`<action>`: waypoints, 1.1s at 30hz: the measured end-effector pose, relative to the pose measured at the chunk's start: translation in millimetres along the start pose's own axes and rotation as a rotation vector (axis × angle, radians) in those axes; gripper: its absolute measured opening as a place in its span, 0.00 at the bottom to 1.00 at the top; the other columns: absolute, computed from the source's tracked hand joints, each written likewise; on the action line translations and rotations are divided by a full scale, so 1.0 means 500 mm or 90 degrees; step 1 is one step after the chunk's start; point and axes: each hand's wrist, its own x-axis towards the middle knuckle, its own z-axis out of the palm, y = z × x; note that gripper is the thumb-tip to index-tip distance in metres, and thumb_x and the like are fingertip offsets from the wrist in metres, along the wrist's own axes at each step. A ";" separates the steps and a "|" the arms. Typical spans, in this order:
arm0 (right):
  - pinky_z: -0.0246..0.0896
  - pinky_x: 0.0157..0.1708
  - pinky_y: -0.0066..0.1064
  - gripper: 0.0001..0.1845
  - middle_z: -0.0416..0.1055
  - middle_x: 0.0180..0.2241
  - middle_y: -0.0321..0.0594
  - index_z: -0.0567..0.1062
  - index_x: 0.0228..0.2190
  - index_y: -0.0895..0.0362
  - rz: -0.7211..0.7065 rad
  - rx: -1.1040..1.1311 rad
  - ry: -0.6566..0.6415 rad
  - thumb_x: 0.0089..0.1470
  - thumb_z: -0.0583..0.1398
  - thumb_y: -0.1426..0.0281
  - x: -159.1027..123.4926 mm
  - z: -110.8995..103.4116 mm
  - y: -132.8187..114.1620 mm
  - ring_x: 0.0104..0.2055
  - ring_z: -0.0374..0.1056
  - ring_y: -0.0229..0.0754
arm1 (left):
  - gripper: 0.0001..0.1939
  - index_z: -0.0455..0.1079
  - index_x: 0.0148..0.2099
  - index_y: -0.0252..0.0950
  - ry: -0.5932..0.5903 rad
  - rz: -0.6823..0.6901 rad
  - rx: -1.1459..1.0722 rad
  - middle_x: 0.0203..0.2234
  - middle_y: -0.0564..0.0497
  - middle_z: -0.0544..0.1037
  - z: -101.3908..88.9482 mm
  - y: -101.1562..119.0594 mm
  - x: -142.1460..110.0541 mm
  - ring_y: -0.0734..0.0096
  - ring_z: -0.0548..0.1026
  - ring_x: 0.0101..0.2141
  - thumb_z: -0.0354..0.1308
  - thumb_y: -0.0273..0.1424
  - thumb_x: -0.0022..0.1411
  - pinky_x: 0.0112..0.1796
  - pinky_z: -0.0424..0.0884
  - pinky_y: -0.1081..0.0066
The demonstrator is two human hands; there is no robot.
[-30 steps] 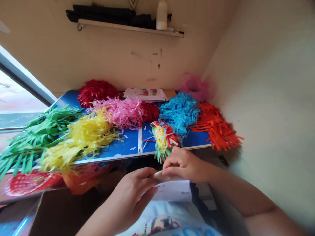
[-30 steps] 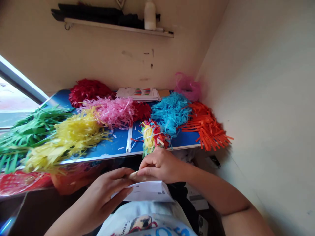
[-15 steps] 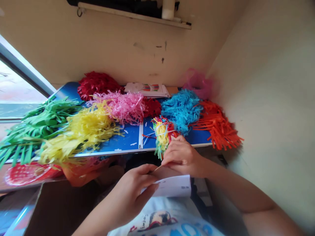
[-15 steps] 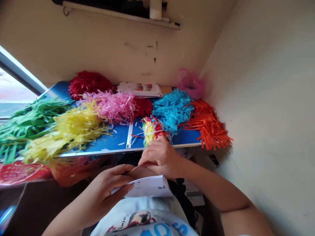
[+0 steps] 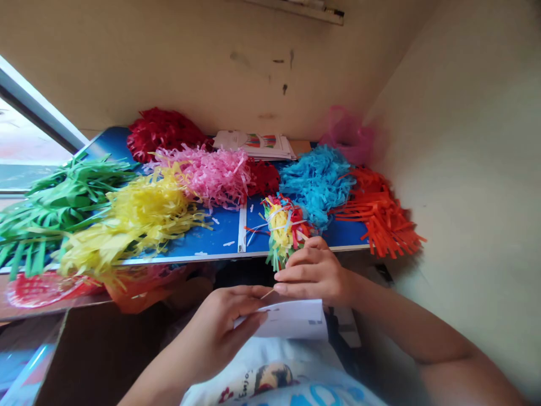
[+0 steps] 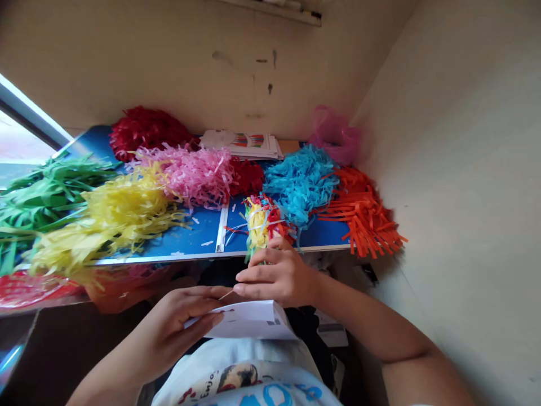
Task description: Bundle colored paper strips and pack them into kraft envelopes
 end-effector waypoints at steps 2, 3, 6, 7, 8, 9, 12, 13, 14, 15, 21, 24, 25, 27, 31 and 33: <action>0.51 0.46 0.36 0.13 0.81 0.41 0.29 0.78 0.43 0.48 -0.009 0.000 0.002 0.68 0.53 0.70 -0.010 0.000 0.000 0.43 0.71 0.33 | 0.11 0.78 0.44 0.41 -0.008 -0.002 -0.013 0.48 0.48 0.80 -0.002 0.000 0.002 0.68 0.80 0.44 0.53 0.28 0.67 0.43 0.74 0.78; 0.51 0.47 0.35 0.13 0.81 0.41 0.29 0.78 0.43 0.48 -0.009 0.007 -0.003 0.68 0.53 0.69 -0.013 0.000 0.001 0.43 0.71 0.33 | 0.12 0.77 0.45 0.41 -0.013 -0.001 -0.017 0.48 0.48 0.80 -0.002 -0.001 0.003 0.69 0.79 0.45 0.53 0.28 0.67 0.43 0.73 0.78; 0.52 0.48 0.35 0.16 0.81 0.41 0.30 0.78 0.43 0.48 0.005 0.050 -0.017 0.70 0.50 0.70 -0.022 0.005 0.003 0.44 0.71 0.33 | 0.11 0.77 0.43 0.40 -0.021 0.001 -0.014 0.49 0.48 0.80 -0.003 -0.004 0.004 0.69 0.79 0.45 0.53 0.28 0.67 0.44 0.73 0.78; 0.52 0.48 0.36 0.17 0.81 0.41 0.30 0.78 0.42 0.48 0.010 0.069 -0.013 0.70 0.49 0.70 -0.023 0.008 0.004 0.44 0.72 0.33 | 0.10 0.77 0.42 0.39 -0.022 0.001 -0.012 0.49 0.48 0.80 -0.003 -0.006 0.004 0.69 0.79 0.46 0.53 0.28 0.67 0.44 0.72 0.78; 0.52 0.48 0.36 0.18 0.81 0.40 0.31 0.78 0.40 0.49 0.020 0.089 0.000 0.70 0.49 0.69 -0.023 0.012 0.005 0.43 0.72 0.34 | 0.10 0.77 0.41 0.39 -0.022 -0.001 -0.009 0.49 0.48 0.80 -0.003 -0.007 0.004 0.69 0.79 0.46 0.53 0.28 0.67 0.44 0.72 0.79; 0.53 0.48 0.37 0.17 0.81 0.39 0.32 0.78 0.39 0.50 0.037 0.111 0.020 0.69 0.50 0.69 -0.021 0.016 0.005 0.42 0.73 0.35 | 0.10 0.77 0.40 0.39 -0.024 -0.004 -0.008 0.49 0.48 0.80 -0.003 -0.008 0.004 0.69 0.79 0.46 0.53 0.28 0.67 0.44 0.72 0.79; 0.55 0.44 0.37 0.07 0.81 0.35 0.38 0.78 0.35 0.54 0.128 0.186 0.031 0.63 0.59 0.68 -0.003 0.019 0.005 0.37 0.73 0.38 | 0.10 0.76 0.44 0.40 -0.040 -0.008 -0.010 0.49 0.48 0.80 -0.003 -0.007 0.006 0.69 0.79 0.45 0.53 0.28 0.67 0.43 0.72 0.79; 0.57 0.43 0.36 0.05 0.80 0.33 0.39 0.78 0.33 0.56 0.170 0.220 0.004 0.60 0.62 0.68 0.006 0.016 0.005 0.36 0.73 0.38 | 0.11 0.76 0.45 0.41 -0.046 -0.007 -0.012 0.49 0.48 0.80 -0.002 -0.006 0.007 0.69 0.79 0.45 0.53 0.28 0.67 0.43 0.72 0.79; 0.58 0.41 0.35 0.04 0.79 0.32 0.39 0.78 0.32 0.57 0.212 0.256 -0.036 0.58 0.64 0.69 0.016 0.011 0.005 0.35 0.73 0.39 | 0.11 0.76 0.46 0.41 -0.052 -0.006 -0.014 0.48 0.48 0.80 -0.002 -0.004 0.008 0.69 0.79 0.45 0.52 0.27 0.67 0.43 0.72 0.79; 0.58 0.40 0.33 0.04 0.78 0.30 0.40 0.78 0.31 0.58 0.246 0.291 -0.086 0.56 0.65 0.70 0.026 0.004 0.006 0.34 0.73 0.39 | 0.11 0.76 0.46 0.40 -0.055 -0.002 -0.014 0.48 0.48 0.80 -0.001 -0.001 0.010 0.69 0.79 0.45 0.52 0.27 0.67 0.43 0.72 0.78; 0.56 0.41 0.33 0.07 0.79 0.30 0.37 0.80 0.31 0.58 0.227 0.332 -0.176 0.59 0.63 0.70 0.043 -0.006 0.019 0.33 0.73 0.37 | 0.10 0.77 0.42 0.39 -0.032 0.004 -0.013 0.43 0.47 0.81 0.002 0.001 0.011 0.69 0.80 0.39 0.53 0.27 0.67 0.39 0.74 0.78; 0.52 0.45 0.38 0.11 0.81 0.34 0.36 0.80 0.37 0.53 0.122 0.220 -0.058 0.64 0.58 0.64 0.022 0.016 0.020 0.36 0.71 0.38 | 0.11 0.77 0.42 0.39 -0.005 -0.009 -0.005 0.45 0.48 0.81 0.002 -0.010 0.004 0.69 0.80 0.40 0.53 0.28 0.67 0.38 0.74 0.78; 0.51 0.46 0.39 0.13 0.81 0.35 0.35 0.80 0.39 0.51 0.094 0.180 -0.031 0.66 0.55 0.63 0.014 0.022 0.019 0.37 0.71 0.38 | 0.10 0.77 0.42 0.40 0.002 -0.013 0.000 0.45 0.48 0.81 0.002 -0.014 0.001 0.68 0.80 0.41 0.53 0.28 0.67 0.39 0.74 0.78; 0.50 0.47 0.39 0.14 0.81 0.38 0.32 0.79 0.40 0.48 0.065 0.111 0.000 0.68 0.53 0.64 0.001 0.029 0.016 0.41 0.71 0.38 | 0.10 0.78 0.43 0.40 0.009 -0.017 0.010 0.46 0.48 0.81 0.003 -0.022 -0.005 0.66 0.80 0.42 0.55 0.29 0.66 0.39 0.75 0.77; 0.50 0.47 0.38 0.12 0.81 0.39 0.28 0.78 0.40 0.49 0.023 0.043 0.017 0.67 0.54 0.70 -0.012 0.029 0.013 0.43 0.70 0.36 | 0.10 0.78 0.44 0.41 0.016 -0.019 -0.008 0.45 0.48 0.81 0.002 -0.028 -0.008 0.65 0.80 0.43 0.56 0.29 0.64 0.39 0.75 0.76; 0.51 0.46 0.37 0.11 0.81 0.38 0.27 0.78 0.41 0.50 0.004 0.036 0.011 0.66 0.56 0.72 -0.017 0.029 0.014 0.42 0.70 0.35 | 0.09 0.78 0.41 0.41 0.002 -0.033 -0.034 0.44 0.48 0.82 0.000 -0.027 -0.003 0.66 0.80 0.42 0.55 0.28 0.65 0.40 0.75 0.76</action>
